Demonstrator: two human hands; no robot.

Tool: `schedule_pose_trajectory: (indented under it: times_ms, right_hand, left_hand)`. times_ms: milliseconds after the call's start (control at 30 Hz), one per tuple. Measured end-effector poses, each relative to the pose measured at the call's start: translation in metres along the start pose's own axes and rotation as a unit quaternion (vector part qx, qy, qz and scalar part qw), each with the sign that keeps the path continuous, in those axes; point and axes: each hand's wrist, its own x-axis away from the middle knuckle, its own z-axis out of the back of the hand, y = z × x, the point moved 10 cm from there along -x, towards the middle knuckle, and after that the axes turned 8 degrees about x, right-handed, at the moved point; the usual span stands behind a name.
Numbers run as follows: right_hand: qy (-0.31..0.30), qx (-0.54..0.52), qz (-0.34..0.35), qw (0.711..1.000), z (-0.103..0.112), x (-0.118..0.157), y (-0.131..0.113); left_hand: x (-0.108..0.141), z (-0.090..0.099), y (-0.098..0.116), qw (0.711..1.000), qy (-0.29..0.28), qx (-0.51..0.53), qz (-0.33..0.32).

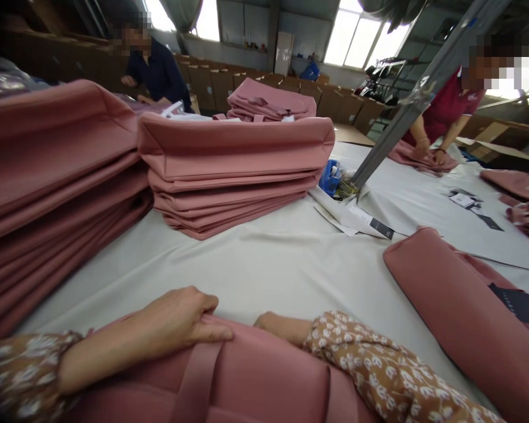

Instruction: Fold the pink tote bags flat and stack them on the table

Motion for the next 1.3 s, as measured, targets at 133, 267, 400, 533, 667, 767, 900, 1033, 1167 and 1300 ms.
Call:
schedule_pose_trajectory:
  times_ms: [133,267,400,533,667,767,900,1033,1167,1300]
  right_hand:
    - [0.047,-0.007,-0.076,0.996,0.037,0.031,0.048]
    - [0.105,0.024,-0.085,0.991,0.052,0.105,0.053]
    - [0.127,0.047,-0.150,0.979,0.034,0.157,0.063]
    - [0.145,0.084,-0.225,0.960,0.016,0.164,0.102]
    - [0.163,0.088,-0.230,0.955,0.010,0.153,0.126]
    - [0.130,0.058,-0.214,0.966,0.010,0.149,0.126]
    - [0.056,-0.011,-0.186,0.981,0.012,0.148,0.113]
    - [0.052,-0.024,-0.166,0.984,0.020,0.152,0.096]
    - [0.095,0.060,-0.227,0.967,0.026,0.166,0.093]
    - [0.144,0.126,-0.281,0.940,0.033,0.179,0.091]
  left_hand:
    - [-0.050,-0.032,-0.021,1.000,-0.023,0.010,-0.008]
    - [-0.074,-0.057,-0.034,0.999,-0.050,0.020,-0.001]
    - [-0.071,-0.059,-0.036,0.998,-0.057,-0.007,-0.007]
    - [-0.062,-0.057,-0.039,0.998,-0.052,-0.026,-0.010]
    - [-0.056,-0.057,-0.046,1.000,-0.012,-0.005,0.002]
    - [-0.057,-0.055,-0.049,1.000,-0.007,0.020,-0.002]
    - [-0.068,-0.062,-0.038,0.989,-0.123,0.069,-0.045]
    - [-0.072,-0.067,-0.025,0.974,-0.203,0.085,-0.052]
    - [-0.062,-0.054,-0.019,0.985,-0.135,0.096,-0.054]
    - [-0.045,-0.039,-0.026,0.998,-0.049,0.040,-0.026]
